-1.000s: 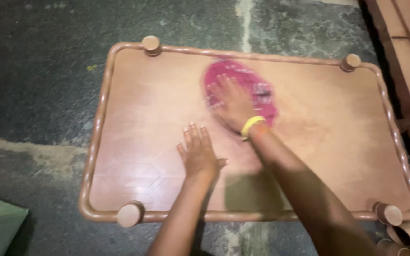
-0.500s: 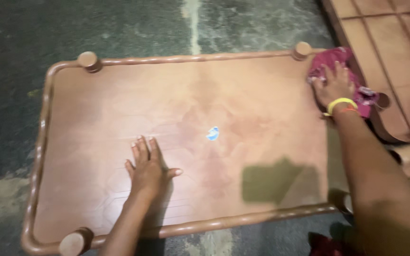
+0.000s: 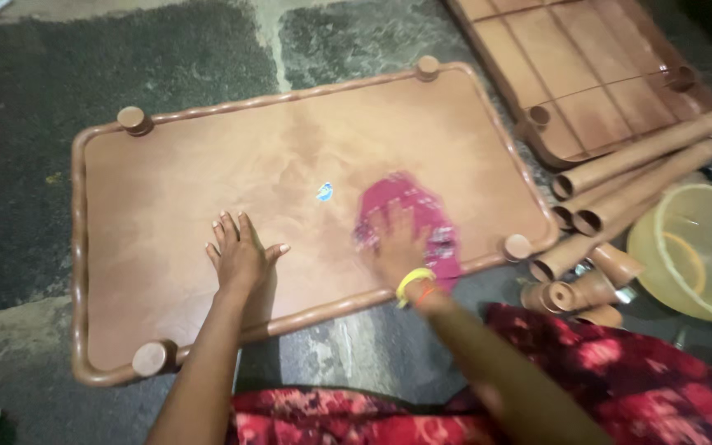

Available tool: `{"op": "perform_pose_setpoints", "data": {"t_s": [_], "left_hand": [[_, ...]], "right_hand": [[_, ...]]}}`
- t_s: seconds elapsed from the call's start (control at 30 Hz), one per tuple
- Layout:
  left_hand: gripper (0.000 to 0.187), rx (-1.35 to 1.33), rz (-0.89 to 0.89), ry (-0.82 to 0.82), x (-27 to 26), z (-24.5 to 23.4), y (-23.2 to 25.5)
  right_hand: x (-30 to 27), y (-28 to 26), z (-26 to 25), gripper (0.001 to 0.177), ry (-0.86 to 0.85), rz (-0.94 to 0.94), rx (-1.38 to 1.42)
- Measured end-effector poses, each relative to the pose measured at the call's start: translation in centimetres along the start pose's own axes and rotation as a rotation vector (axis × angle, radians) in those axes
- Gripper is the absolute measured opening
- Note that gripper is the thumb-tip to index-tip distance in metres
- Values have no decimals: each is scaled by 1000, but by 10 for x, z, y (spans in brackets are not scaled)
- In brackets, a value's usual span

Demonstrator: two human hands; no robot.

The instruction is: The person sits on the floor and wipes plastic table panels and leg tubes with a cloth, then presses round leg sockets onto the underside of a panel. The panels and tubes are laid out on the floor around them.

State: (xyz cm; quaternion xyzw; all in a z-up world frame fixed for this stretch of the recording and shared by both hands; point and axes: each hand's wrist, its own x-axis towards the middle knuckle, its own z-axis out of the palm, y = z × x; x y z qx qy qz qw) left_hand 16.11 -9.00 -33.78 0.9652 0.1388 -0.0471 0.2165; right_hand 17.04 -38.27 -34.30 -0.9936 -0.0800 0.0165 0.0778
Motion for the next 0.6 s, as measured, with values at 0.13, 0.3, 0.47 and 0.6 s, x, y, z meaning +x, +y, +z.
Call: {"op": "perform_pose_setpoints", "data": {"t_s": [0.13, 0.3, 0.47, 0.6], "left_hand": [[99, 97, 65, -8, -44, 0, 6], [90, 175, 207, -39, -112, 8, 35], [63, -251, 436, 2, -209, 39, 85], [51, -158, 388, -406, -246, 80, 96]], "right_hand": [[-57, 9, -18, 69, -14, -528, 95], [-102, 109, -68, 52, 91, -187, 12], [-150, 141, -99, 46, 51, -170, -24], [-178, 139, -115, 50, 134, -342, 29]]}}
